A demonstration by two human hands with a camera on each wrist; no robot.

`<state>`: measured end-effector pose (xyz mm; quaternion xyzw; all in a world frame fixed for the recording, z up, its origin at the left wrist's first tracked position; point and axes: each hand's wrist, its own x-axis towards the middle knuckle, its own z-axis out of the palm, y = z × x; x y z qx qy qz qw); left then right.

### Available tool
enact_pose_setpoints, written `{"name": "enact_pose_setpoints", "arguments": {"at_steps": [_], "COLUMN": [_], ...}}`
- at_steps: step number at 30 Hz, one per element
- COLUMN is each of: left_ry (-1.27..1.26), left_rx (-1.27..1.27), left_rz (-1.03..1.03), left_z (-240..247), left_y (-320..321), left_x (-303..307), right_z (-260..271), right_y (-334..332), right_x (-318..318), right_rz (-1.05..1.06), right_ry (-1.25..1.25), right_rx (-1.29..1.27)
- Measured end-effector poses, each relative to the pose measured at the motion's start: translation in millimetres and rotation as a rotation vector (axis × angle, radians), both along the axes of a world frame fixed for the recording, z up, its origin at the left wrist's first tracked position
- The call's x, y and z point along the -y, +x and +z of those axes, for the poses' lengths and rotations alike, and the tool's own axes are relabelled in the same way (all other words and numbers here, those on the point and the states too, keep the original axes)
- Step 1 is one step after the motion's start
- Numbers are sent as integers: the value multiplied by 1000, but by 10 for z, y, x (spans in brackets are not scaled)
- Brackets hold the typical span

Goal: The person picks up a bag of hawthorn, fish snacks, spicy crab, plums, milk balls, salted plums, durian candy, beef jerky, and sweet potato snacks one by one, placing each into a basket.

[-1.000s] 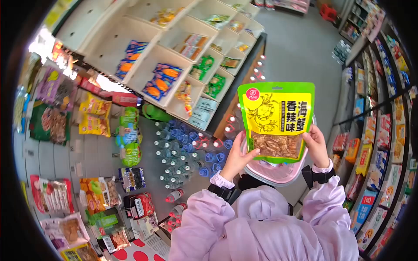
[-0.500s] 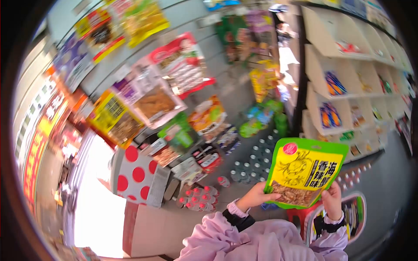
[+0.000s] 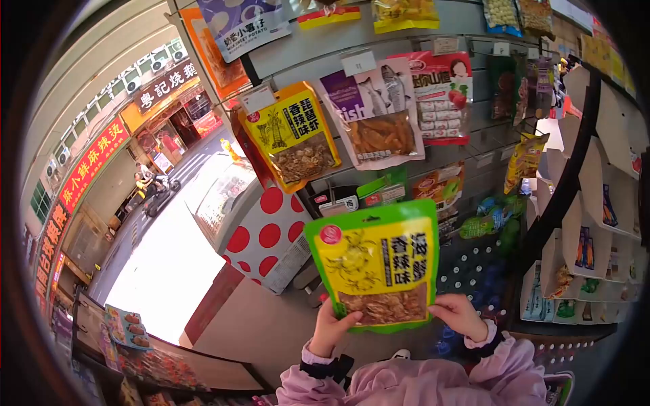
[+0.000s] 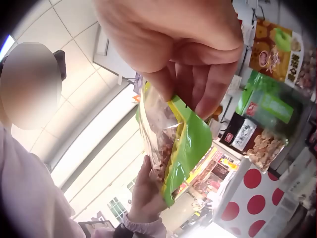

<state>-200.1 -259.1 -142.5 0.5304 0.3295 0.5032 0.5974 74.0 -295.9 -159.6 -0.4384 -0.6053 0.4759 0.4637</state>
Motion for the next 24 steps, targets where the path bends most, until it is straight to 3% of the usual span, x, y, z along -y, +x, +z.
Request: {"name": "enact_pose_setpoints", "arguments": {"at_steps": [10, 20, 24], "left_ry": [242, 347, 363], "left_rx": [27, -27, -5], "left_rz": [300, 384, 370], "left_z": [547, 936, 993], "left_y": [-508, -635, -656], "left_x": [-710, -1354, -1454], "right_z": [539, 951, 1031], "right_y": [-775, -1000, -1039], "right_x": [-1112, -1847, -1931], "right_rz": [-18, -77, -93], "right_ry": [228, 390, 418], "right_rx": [-194, -111, -187]}}
